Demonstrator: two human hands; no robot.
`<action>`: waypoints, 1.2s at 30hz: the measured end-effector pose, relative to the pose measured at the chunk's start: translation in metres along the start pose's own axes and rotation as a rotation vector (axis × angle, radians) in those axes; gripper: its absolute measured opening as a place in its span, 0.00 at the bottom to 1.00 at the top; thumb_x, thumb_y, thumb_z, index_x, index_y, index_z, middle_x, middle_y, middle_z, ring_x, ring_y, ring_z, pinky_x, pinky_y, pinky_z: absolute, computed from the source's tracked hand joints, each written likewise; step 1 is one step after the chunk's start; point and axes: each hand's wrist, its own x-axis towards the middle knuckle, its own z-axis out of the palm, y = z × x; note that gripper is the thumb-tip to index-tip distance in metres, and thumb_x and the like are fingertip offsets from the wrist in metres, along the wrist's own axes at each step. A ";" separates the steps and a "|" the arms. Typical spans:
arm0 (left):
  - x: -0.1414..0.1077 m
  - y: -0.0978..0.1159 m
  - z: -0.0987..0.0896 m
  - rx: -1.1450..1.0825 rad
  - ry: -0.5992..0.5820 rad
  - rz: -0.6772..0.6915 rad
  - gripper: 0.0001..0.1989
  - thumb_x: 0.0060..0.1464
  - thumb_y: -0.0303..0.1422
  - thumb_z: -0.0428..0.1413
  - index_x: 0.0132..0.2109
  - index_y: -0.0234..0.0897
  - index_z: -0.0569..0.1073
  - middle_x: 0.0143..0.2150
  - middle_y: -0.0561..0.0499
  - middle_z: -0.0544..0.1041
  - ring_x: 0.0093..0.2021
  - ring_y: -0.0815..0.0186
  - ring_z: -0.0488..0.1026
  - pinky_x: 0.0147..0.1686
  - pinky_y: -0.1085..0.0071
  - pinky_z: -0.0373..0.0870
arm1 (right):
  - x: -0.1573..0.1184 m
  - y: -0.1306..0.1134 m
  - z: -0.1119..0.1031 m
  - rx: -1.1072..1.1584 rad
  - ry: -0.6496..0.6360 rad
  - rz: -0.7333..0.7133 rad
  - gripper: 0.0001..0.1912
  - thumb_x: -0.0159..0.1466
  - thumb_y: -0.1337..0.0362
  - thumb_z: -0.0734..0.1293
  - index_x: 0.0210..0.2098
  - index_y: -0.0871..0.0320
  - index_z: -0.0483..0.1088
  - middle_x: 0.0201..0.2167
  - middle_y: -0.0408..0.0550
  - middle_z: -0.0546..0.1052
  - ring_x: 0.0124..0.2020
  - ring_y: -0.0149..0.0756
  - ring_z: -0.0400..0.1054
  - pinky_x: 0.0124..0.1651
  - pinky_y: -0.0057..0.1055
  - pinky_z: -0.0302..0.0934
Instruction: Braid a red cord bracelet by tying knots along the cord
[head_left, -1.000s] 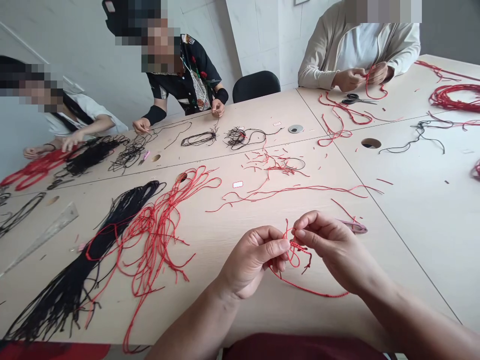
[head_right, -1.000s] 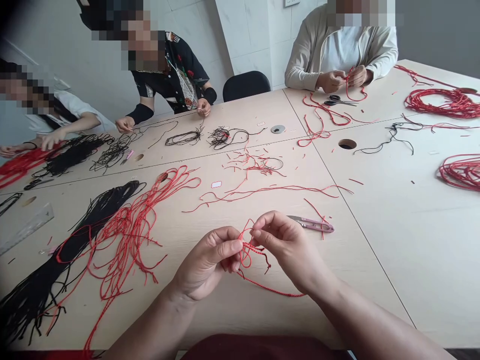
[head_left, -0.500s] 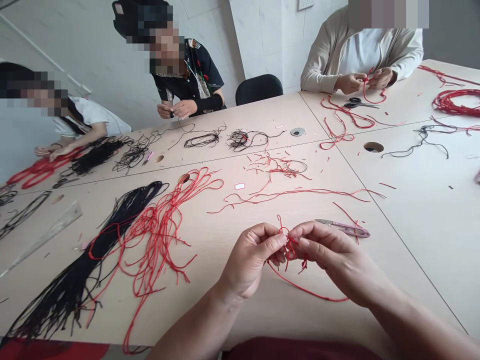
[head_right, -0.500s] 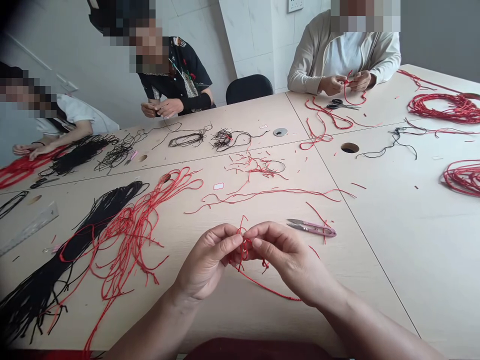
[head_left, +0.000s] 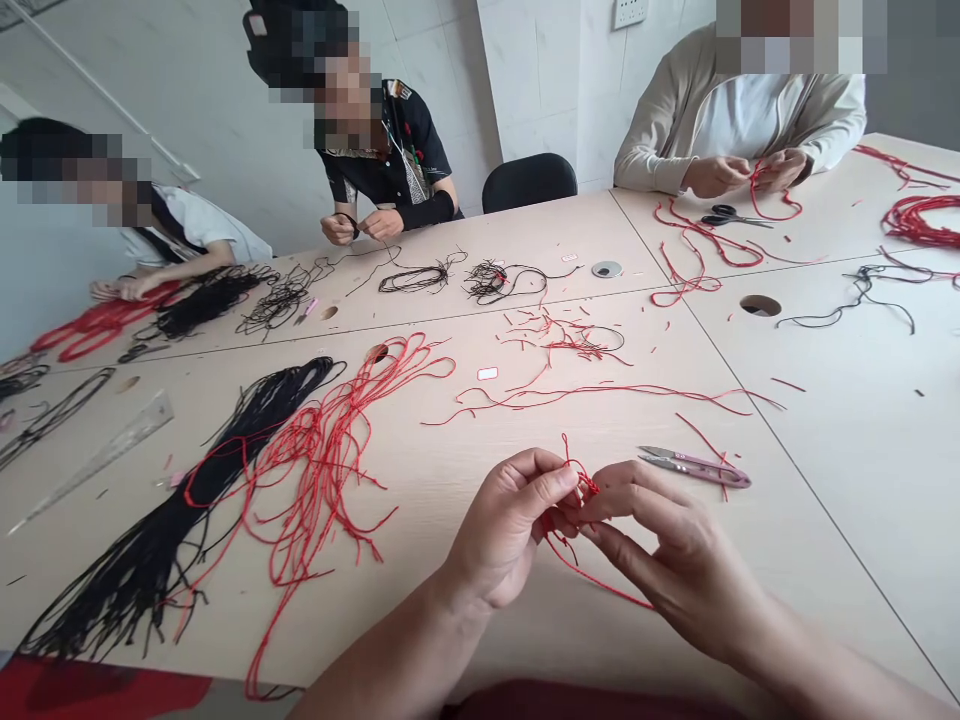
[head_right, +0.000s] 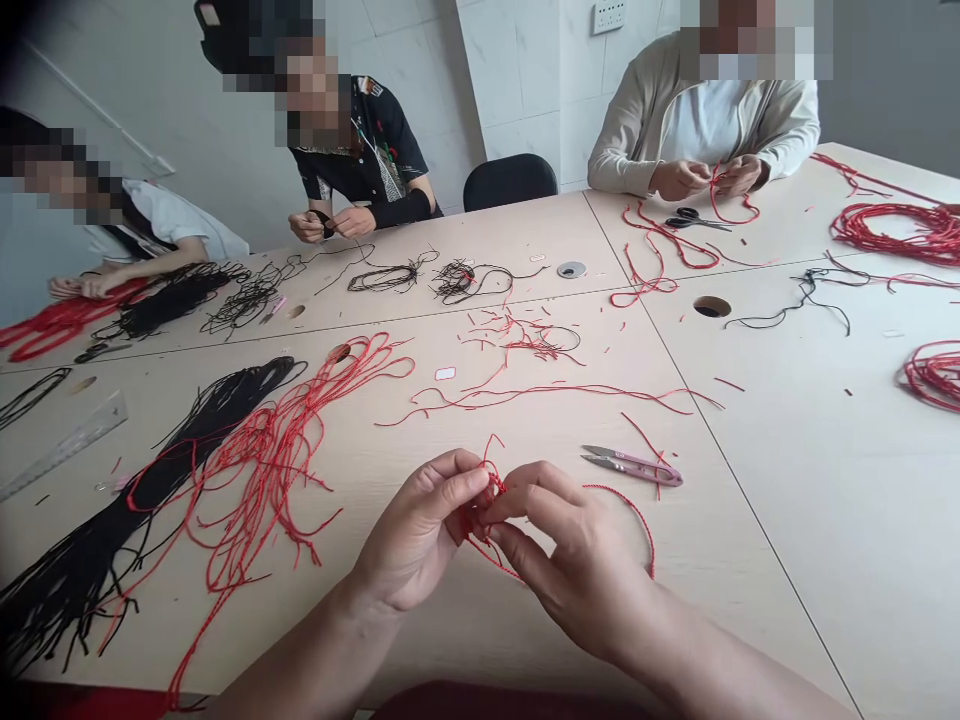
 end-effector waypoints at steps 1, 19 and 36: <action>0.000 0.000 0.000 -0.009 0.000 -0.001 0.12 0.46 0.36 0.69 0.28 0.34 0.75 0.24 0.54 0.74 0.24 0.73 0.69 0.26 0.78 0.67 | 0.000 0.000 -0.001 -0.016 0.002 -0.005 0.08 0.67 0.71 0.65 0.38 0.53 0.74 0.36 0.48 0.79 0.34 0.33 0.76 0.35 0.28 0.70; 0.001 0.011 -0.001 -0.084 0.159 0.137 0.20 0.48 0.41 0.68 0.34 0.38 0.65 0.22 0.59 0.76 0.18 0.74 0.73 0.18 0.82 0.68 | -0.004 -0.015 -0.018 -0.113 -0.097 -0.283 0.16 0.61 0.81 0.62 0.39 0.56 0.71 0.32 0.46 0.76 0.37 0.33 0.72 0.41 0.29 0.69; 0.000 0.003 0.002 -0.100 0.214 0.169 0.13 0.63 0.38 0.57 0.33 0.38 0.63 0.20 0.58 0.77 0.16 0.75 0.72 0.16 0.84 0.67 | -0.004 -0.017 -0.019 -0.043 -0.221 -0.349 0.11 0.68 0.78 0.61 0.41 0.56 0.68 0.37 0.48 0.80 0.44 0.30 0.75 0.49 0.23 0.70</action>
